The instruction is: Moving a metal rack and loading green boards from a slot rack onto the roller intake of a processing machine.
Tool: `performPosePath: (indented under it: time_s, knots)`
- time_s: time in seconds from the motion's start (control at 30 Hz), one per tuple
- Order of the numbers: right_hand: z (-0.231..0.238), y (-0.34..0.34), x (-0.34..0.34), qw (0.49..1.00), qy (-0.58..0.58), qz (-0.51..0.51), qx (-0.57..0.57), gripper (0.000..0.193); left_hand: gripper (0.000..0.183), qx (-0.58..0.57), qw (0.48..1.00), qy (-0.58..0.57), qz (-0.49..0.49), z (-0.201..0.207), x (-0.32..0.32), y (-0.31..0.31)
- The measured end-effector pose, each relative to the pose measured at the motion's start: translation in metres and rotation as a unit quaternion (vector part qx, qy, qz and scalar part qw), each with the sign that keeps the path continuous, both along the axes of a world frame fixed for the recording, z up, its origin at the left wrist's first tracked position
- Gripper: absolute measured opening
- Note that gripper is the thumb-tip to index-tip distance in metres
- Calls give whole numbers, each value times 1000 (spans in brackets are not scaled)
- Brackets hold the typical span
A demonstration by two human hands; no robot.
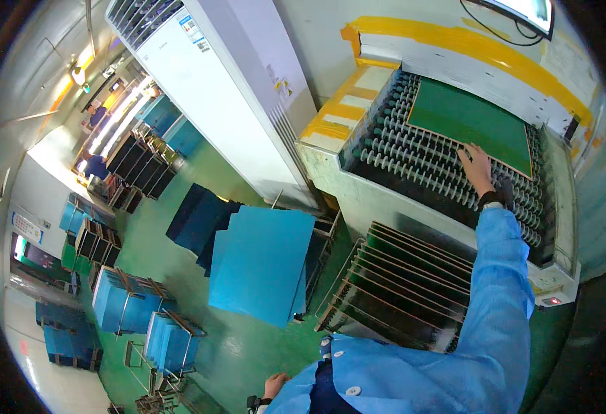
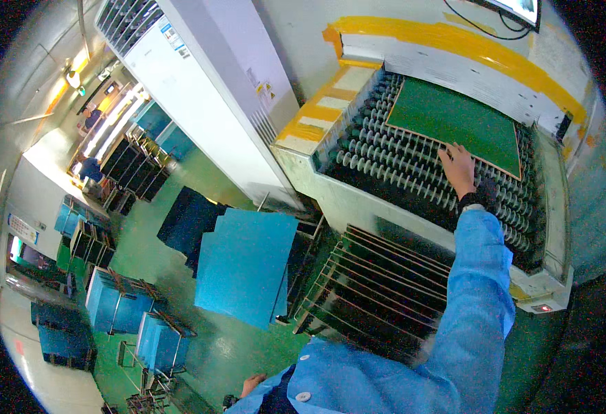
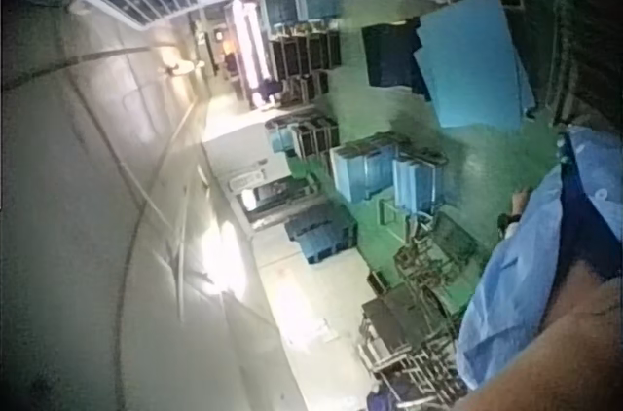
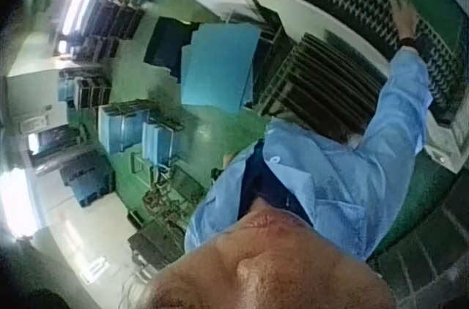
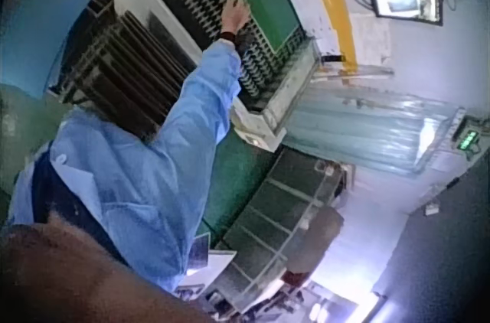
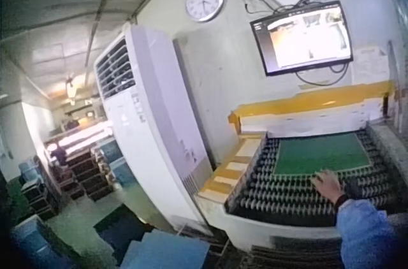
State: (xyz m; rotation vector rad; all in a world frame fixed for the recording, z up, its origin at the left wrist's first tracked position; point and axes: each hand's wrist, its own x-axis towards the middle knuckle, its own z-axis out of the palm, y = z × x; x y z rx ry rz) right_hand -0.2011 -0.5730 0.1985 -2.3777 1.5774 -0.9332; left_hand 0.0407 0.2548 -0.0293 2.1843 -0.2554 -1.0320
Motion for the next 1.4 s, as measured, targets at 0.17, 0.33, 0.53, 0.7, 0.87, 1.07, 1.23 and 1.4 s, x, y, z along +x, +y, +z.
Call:
performPosePath:
  time_s: [0.17,0.33,0.53,0.7,0.87,1.07,1.23,1.4]
  knots:
    - [7,57,-24,998,-12,66,6,36,20,63,898,-274,-337,0,24,-31]
    - [44,156,-32,986,-6,123,109,33,16,-32,889,-294,-349,-5,48,-45]
    - [65,306,-21,924,8,265,277,31,27,-78,977,186,74,-25,81,-55]
    - [56,404,6,809,-46,312,497,30,28,-77,987,138,-19,-19,95,-58]
    - [38,461,23,908,-7,292,301,33,22,-134,960,-89,-230,-89,128,-3]
    - [22,497,10,986,-44,95,130,19,24,-22,830,-293,-475,-152,140,32]
    - [-10,512,-21,988,38,84,120,25,36,-64,977,94,-180,-89,136,20]
    - [-22,507,-20,960,172,29,220,32,36,-80,975,68,-197,-84,141,2]
